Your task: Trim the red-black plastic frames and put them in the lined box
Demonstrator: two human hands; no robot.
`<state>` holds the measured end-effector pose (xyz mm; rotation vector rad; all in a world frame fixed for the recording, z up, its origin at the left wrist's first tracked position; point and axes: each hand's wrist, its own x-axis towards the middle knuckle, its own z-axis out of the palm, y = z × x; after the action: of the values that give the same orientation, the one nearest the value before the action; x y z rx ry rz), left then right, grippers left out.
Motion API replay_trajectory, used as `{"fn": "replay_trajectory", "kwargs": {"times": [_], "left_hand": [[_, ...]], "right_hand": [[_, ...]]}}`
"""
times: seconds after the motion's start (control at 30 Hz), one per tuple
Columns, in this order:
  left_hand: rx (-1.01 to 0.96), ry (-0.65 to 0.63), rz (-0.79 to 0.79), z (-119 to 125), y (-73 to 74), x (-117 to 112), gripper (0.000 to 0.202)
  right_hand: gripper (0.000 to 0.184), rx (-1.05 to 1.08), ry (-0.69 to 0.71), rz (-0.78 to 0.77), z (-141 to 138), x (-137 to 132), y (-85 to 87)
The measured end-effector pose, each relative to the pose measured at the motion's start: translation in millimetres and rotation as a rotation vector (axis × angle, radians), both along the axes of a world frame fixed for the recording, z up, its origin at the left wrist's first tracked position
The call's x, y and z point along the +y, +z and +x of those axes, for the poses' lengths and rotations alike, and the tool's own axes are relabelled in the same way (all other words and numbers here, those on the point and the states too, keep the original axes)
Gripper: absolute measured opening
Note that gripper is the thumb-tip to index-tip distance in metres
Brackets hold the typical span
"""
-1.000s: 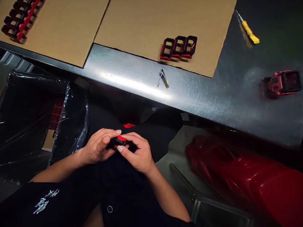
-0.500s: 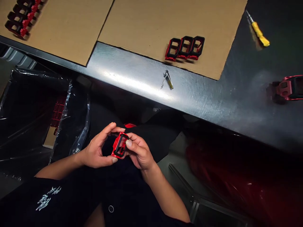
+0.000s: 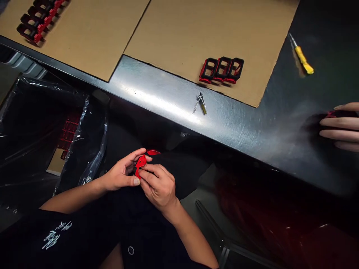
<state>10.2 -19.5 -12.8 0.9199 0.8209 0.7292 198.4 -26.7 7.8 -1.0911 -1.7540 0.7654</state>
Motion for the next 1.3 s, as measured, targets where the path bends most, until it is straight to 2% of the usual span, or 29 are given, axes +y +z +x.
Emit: {"fn": "replay_trajectory", "kwargs": {"times": [0.13, 0.2, 0.23, 0.33, 0.4, 0.47, 0.53, 0.67, 0.73, 0.8, 0.87, 0.93, 1.0, 1.13, 1.3], "left_hand": [[-0.007, 0.094, 0.078, -1.4, -9.1, 1.3, 0.080], [-0.025, 0.152, 0.118, -4.8, -8.4, 6.1, 0.076], [-0.040, 0.171, 0.141, -6.6, -6.9, 8.8, 0.075], [-0.054, 0.146, 0.217, -9.0, -0.2, 14.2, 0.078], [-0.012, 0.102, 0.258, -7.6, 4.2, 13.6, 0.082], [0.065, 0.072, 0.303, -5.2, 7.4, 10.2, 0.084], [0.151, 0.066, 0.372, -3.6, 10.0, 6.6, 0.086], [0.263, 0.088, 0.495, -4.2, 16.4, 6.4, 0.084], [0.296, 0.093, 0.554, -5.2, 20.7, 9.5, 0.084], [0.313, 0.093, 0.646, -6.0, 24.9, 13.2, 0.087], [0.313, 0.075, 0.735, -6.4, 28.4, 16.7, 0.091], [0.303, 0.039, 0.791, -6.3, 30.9, 19.7, 0.093], [0.284, 0.000, 0.809, -5.5, 32.3, 22.2, 0.095], [0.230, -0.079, 0.825, -1.9, 31.5, 25.6, 0.096], [0.202, -0.167, 0.841, 0.8, 29.5, 27.5, 0.096]], "right_hand": [[0.026, -0.063, 0.090, 0.042, 9.6, 8.7, 2.5], [0.032, -0.114, 0.053, 0.059, 26.5, 24.8, 10.0], [0.032, -0.155, -0.038, 0.078, 36.9, 36.1, 14.5], [0.023, -0.359, -0.519, 0.135, 66.2, 79.6, 25.5], [0.039, -0.511, -0.704, 0.034, 76.8, 109.9, 27.3], [0.047, -0.615, -0.776, -0.092, 79.0, 134.7, 24.4], [0.042, -0.640, -0.817, -0.153, 77.4, 150.7, 18.9], [0.025, -0.580, -0.863, -0.077, 80.8, 153.9, 12.5], [0.020, -0.487, -0.830, -0.028, 85.0, 139.8, 16.1], [0.019, -0.358, -0.700, 0.011, 86.1, 115.0, 24.1], [0.022, -0.264, -0.450, 0.073, 82.3, 82.7, 34.1], [0.035, -0.206, -0.143, 0.087, 74.4, 49.6, 42.2], [0.042, -0.148, 0.015, 0.058, 64.4, 21.7, 45.7], [0.038, -0.055, 0.062, 0.011, 47.2, -8.2, 40.5], [0.028, -0.053, 0.097, 0.057, 41.8, -12.1, 36.8]]}}
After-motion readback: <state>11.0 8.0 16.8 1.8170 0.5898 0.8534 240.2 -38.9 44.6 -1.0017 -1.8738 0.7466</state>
